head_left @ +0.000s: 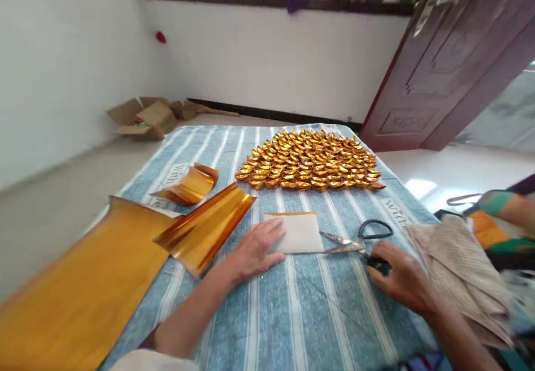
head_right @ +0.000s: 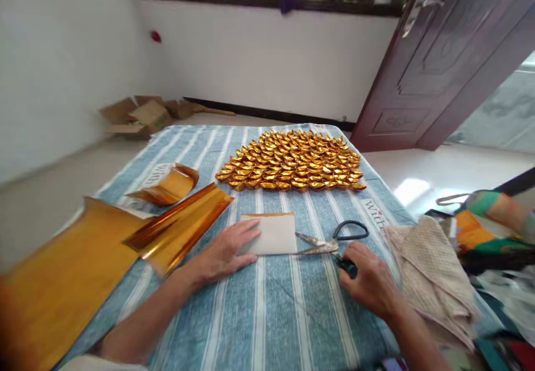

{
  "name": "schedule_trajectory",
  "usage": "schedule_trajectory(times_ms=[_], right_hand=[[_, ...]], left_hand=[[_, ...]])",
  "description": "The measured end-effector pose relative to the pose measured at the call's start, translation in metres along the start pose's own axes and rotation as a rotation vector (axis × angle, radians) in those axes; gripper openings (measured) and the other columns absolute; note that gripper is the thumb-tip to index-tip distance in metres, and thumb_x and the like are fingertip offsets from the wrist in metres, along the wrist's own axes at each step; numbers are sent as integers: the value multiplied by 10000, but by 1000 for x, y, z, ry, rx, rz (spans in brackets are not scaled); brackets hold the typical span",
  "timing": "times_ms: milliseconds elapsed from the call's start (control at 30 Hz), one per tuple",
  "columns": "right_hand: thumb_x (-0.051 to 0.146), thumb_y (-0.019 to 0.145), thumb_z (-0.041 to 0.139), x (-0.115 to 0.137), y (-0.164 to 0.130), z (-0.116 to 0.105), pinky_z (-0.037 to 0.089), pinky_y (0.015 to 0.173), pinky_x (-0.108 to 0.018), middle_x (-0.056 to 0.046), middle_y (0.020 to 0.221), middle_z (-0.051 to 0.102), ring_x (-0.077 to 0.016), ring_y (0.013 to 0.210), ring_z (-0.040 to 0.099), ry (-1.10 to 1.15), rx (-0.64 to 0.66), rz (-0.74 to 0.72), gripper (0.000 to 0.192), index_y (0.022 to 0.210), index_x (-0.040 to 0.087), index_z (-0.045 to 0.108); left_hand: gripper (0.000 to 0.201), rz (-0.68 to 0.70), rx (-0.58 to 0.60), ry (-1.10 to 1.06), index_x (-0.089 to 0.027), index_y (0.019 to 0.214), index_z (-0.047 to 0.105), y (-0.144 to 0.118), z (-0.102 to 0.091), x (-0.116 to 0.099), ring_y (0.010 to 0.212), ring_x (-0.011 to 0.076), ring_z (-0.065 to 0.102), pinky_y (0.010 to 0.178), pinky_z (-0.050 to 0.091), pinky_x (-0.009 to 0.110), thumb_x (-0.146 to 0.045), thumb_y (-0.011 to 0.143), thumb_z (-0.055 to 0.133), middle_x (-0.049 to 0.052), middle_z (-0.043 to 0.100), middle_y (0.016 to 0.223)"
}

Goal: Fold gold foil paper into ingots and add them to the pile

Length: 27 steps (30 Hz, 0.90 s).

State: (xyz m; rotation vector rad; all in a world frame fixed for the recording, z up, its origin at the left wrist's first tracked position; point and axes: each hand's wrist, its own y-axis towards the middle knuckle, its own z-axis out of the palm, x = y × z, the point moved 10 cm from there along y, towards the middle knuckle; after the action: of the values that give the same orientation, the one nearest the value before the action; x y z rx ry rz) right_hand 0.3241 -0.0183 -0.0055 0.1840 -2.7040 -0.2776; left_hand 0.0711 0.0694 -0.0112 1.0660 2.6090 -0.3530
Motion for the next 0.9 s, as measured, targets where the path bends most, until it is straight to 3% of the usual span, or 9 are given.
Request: schedule_trajectory(times_ms=[900], right_hand=[[203, 758, 537, 10, -3, -12, 477, 714, -336, -32, 811, 588, -203, 785, 581, 10, -64, -59, 52, 807, 216, 552]], left_hand=[[508, 30, -57, -31, -160, 1255, 549, 0, -6, -2, 1316, 329, 398, 1058, 332, 522, -277, 779, 680, 168, 411, 1447]])
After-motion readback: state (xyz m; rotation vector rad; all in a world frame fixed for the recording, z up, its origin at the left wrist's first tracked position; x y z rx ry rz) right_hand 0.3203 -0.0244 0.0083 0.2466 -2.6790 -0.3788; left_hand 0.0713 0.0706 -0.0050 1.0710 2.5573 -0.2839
